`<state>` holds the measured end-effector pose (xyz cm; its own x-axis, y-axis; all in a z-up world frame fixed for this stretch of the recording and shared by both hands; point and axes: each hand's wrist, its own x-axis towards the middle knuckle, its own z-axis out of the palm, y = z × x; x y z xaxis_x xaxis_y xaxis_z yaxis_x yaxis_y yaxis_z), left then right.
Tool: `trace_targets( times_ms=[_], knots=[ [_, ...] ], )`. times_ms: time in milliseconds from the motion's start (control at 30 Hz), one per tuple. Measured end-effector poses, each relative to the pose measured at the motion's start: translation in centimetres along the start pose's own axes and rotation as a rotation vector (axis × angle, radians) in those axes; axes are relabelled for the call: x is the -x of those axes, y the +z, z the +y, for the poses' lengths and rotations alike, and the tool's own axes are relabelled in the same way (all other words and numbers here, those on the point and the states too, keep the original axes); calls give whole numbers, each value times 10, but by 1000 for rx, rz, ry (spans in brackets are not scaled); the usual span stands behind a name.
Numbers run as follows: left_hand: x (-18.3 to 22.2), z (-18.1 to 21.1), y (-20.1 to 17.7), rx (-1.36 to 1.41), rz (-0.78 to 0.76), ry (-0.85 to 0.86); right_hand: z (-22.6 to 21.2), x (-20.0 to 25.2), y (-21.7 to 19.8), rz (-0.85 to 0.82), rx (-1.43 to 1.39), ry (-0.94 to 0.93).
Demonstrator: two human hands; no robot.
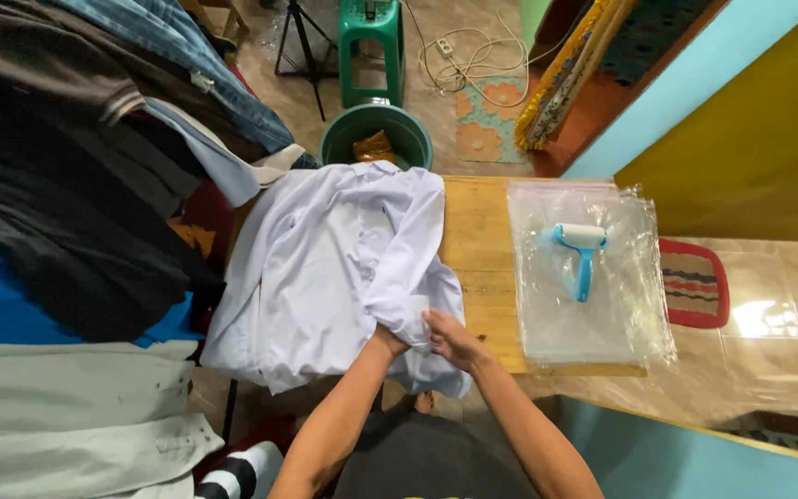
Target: A person buttons, smooths, and folds a white long-sleeved shirt on a wooden table, then cleans it with a lint roller.
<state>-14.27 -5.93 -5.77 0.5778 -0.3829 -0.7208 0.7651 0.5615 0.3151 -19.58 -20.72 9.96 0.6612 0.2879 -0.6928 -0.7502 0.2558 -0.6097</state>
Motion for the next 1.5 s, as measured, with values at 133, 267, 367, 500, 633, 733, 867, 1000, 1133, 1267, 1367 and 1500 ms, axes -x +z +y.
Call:
trace_targets(
  times_ms=[133, 267, 367, 500, 633, 733, 867, 1000, 1133, 1267, 1367, 1500],
  knots=[
    [22, 11, 15, -64, 35, 3, -25, 30, 35, 0, -35, -10],
    [45, 39, 30, -160, 91, 14, -42, 64, 36, 291, 288, -187],
    [63, 55, 44, -220, 125, 23, -39, 58, 21, 554, 417, -578],
    [90, 65, 58, -318, 323, 154, -57, 74, 33, 664, 641, -1276],
    [180, 81, 140, -154, 89, 59, -51, 54, 48, 649, 1036, -1564],
    [106, 71, 94, 58, -215, 129, -49, 55, 71, 406, 1105, -1695],
    [125, 89, 106, 8, -57, 107, -59, 80, 88, 238, 987, -1711],
    [140, 107, 103, 30, -93, 206, -73, 76, 72, 674, 908, -1751],
    [178, 122, 124, 10, -49, 277, -118, 57, 50, 457, 751, -1255],
    [203, 134, 137, -119, -25, 356, -143, 51, 56, 131, 600, -969],
    [238, 144, 169, -444, 161, 445, -151, 55, 76, 72, 509, -909],
    [259, 154, 159, -898, 457, 905, -167, 71, 104, 68, 334, -803]
  ],
)
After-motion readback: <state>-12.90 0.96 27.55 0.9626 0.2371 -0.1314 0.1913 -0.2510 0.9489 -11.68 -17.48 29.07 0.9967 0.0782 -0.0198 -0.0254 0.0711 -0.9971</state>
